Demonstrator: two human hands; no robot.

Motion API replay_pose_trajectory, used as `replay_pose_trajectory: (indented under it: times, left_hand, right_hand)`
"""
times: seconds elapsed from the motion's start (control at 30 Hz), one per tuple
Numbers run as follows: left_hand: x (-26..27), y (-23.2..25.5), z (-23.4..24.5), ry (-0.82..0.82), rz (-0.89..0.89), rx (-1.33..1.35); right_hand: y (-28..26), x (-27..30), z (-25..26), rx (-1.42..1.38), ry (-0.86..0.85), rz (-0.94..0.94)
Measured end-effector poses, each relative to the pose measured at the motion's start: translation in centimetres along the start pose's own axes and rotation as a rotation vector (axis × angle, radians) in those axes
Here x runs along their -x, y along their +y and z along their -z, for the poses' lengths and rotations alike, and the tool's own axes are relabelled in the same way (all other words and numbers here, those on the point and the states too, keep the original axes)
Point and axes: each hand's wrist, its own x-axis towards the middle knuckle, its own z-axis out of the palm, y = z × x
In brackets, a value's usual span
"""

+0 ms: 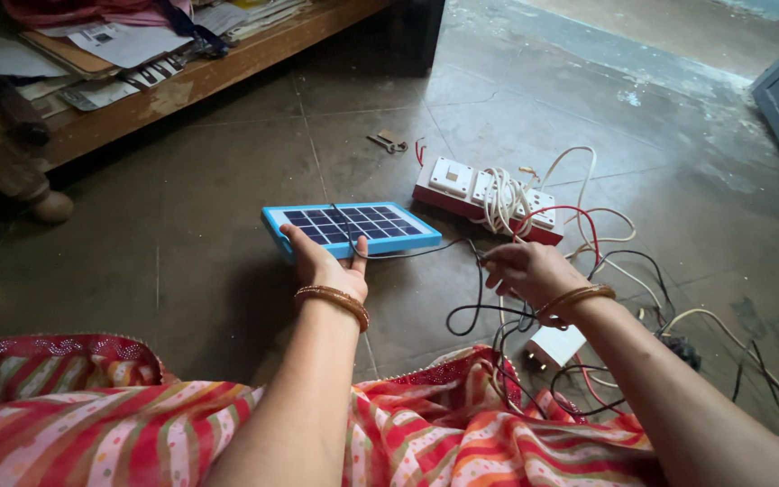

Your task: The person sits on the floor and organizes a tangle of electrical wires, a power strip, and a small solar panel. They separate the wires, wrap a red cable around a white adapter, and then pick up and inspect the solar panel before placing it back down.

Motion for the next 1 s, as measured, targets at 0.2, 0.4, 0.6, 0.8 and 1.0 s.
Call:
replay_pose_trajectory:
  times: [0.2, 0.4, 0.6, 0.8, 1.0]
  left_hand:
    - [-4.6, -0.8, 1.3, -0.036, 0.043, -0.071]
    - [-8.9, -2.6, 4.3, -0.023, 0.094, -0.035]
    - [-10.4, -3.7, 5.2, -0.040, 0.090, -0.084]
    - [-12.4, -5.4, 6.3, -0.050, 0.256, -0.262]
    - [-13.4, -6.3, 6.5, -0.105, 0.297, -0.384]
  right_hand:
    - [-2.5, 0.9, 0.6, 0.009, 0.256, 0.061]
    - [-3.4, 1.5, 0.1, -0.070, 0.205, 0.007]
    - [-3.5, 1.8, -0.6, -0.069, 0.179, -0.002]
    - [-3.4, 1.6, -1.0, -0.025, 0.186, 0.038]
    - [-3.2, 1.6, -1.3, -0.021, 0.177, 0.034]
